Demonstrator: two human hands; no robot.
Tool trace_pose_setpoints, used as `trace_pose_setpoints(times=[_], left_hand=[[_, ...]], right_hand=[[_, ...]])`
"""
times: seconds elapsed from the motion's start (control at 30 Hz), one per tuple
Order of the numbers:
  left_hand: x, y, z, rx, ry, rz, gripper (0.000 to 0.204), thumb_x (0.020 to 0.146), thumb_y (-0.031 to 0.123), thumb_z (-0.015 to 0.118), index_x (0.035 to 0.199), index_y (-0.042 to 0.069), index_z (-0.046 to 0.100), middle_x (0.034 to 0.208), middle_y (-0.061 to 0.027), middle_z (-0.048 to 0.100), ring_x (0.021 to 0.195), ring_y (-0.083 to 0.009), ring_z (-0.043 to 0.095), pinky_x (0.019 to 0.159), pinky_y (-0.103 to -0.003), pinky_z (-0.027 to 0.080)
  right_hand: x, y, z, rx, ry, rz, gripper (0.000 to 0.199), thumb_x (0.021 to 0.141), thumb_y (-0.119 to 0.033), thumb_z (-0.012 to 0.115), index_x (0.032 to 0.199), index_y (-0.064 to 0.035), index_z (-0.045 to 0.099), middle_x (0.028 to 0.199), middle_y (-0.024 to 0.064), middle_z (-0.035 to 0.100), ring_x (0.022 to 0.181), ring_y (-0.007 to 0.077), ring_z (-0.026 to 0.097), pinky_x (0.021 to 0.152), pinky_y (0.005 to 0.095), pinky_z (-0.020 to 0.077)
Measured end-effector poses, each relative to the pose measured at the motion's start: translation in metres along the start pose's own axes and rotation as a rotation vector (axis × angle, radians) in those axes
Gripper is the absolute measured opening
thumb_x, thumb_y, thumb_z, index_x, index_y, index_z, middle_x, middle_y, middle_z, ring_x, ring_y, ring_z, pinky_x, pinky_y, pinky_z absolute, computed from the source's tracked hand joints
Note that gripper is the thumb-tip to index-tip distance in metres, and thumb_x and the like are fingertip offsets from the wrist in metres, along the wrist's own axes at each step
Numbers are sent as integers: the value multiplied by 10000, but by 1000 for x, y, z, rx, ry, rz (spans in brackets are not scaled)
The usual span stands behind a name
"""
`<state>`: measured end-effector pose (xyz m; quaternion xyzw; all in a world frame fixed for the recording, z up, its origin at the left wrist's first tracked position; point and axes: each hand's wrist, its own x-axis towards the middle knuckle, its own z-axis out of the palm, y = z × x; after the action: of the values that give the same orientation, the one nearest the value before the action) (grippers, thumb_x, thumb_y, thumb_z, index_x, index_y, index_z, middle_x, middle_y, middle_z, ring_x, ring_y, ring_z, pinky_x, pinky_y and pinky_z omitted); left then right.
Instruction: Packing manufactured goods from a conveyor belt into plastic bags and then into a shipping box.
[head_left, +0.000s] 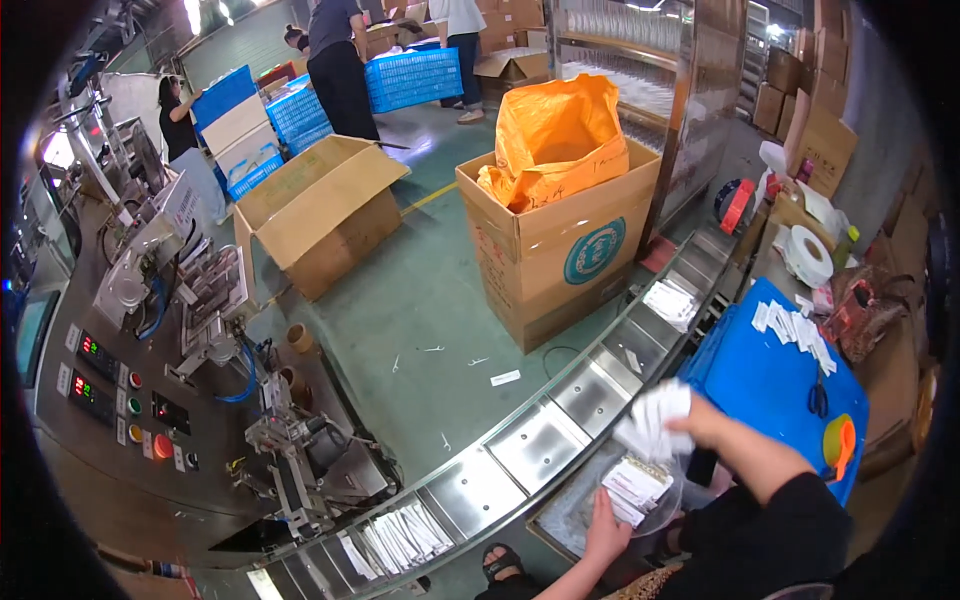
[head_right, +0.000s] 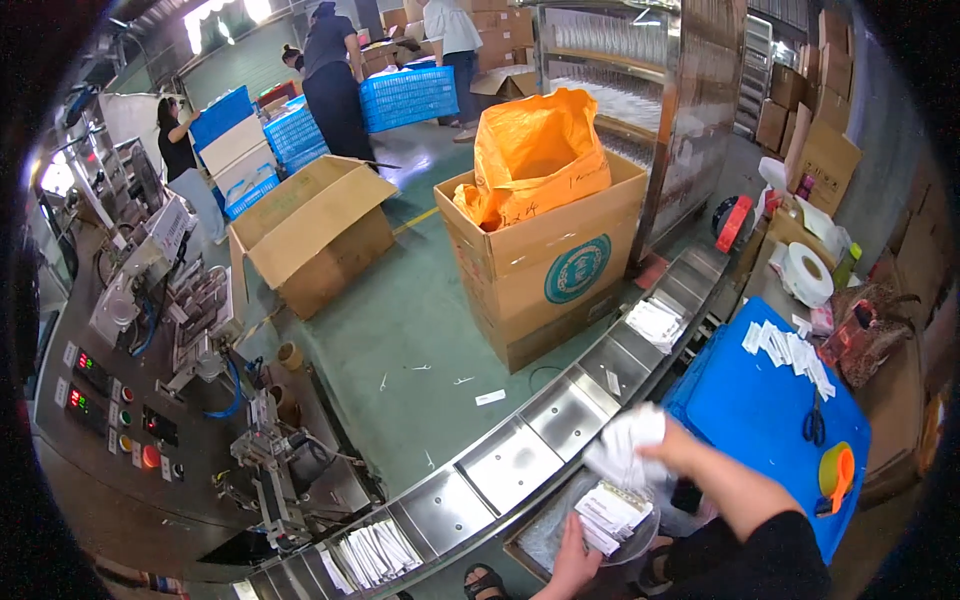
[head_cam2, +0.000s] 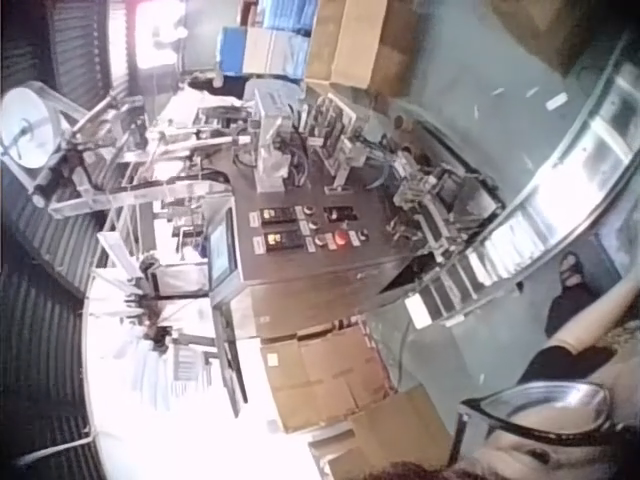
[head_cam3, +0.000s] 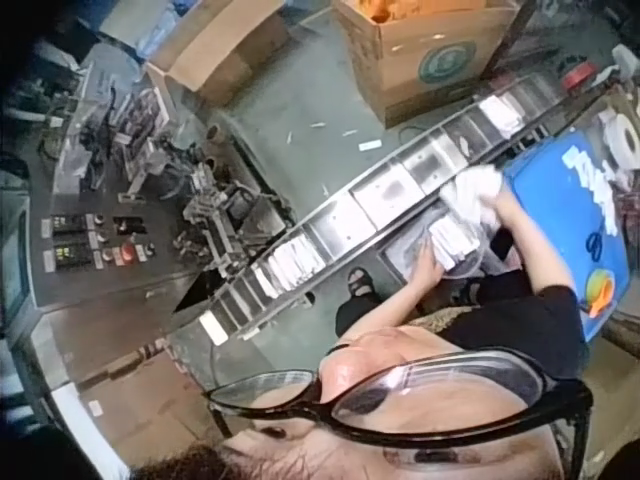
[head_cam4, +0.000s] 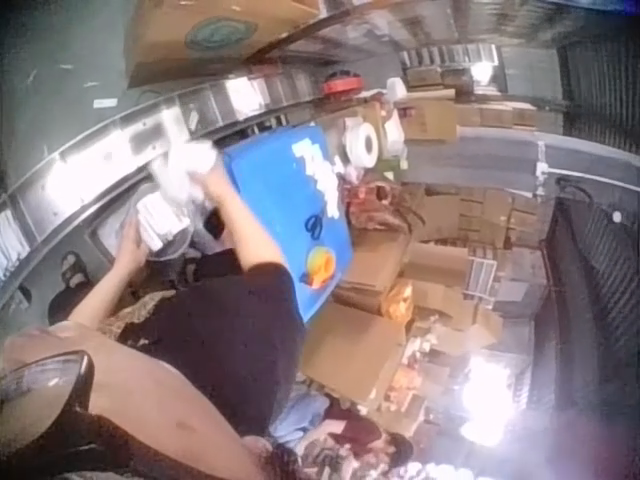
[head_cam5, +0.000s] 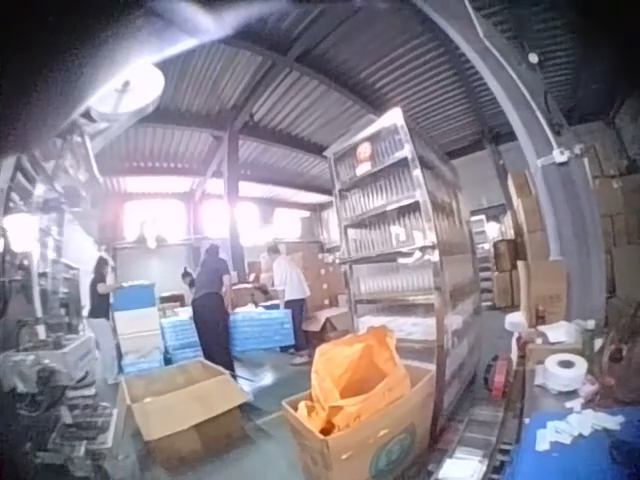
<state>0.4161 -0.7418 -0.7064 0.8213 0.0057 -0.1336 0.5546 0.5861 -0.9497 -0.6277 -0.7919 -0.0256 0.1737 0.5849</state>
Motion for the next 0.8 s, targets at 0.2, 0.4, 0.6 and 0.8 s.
trace_pose_setpoints(times=[0.2,0.4,0.6,0.8], left_hand=[[-2,13,-6,-4,2,-9,799,716,136,524,1372,-69,118,1436,-257,130,1332,-365,173,1069,-361,224],[-11,27,-18,32,15,1,762,725,116,489,1376,-57,132,1448,-232,122,1328,-371,177,1048,-365,252],[-6,26,-16,20,-21,-36,775,710,100,493,1374,-62,127,1440,-247,133,1328,-370,182,1052,-360,241],[-15,24,-22,-1,-12,-25,782,713,98,506,1373,-64,120,1431,-265,143,1331,-378,172,1070,-365,209]], right_hand=[[-58,51,59,-468,-60,326,933,605,-306,758,1368,-80,272,1276,240,443,1218,318,415,1010,356,326],[-36,33,58,-946,-136,127,930,665,-593,624,1394,-166,235,1400,213,250,1272,409,261,1011,541,242],[-44,34,106,-1019,-94,290,922,712,-699,494,1422,-220,152,1481,152,38,1312,500,6,944,721,80],[9,-35,49,-801,-3,-276,449,770,-361,605,1103,-62,571,991,174,607,911,346,568,810,392,458]])
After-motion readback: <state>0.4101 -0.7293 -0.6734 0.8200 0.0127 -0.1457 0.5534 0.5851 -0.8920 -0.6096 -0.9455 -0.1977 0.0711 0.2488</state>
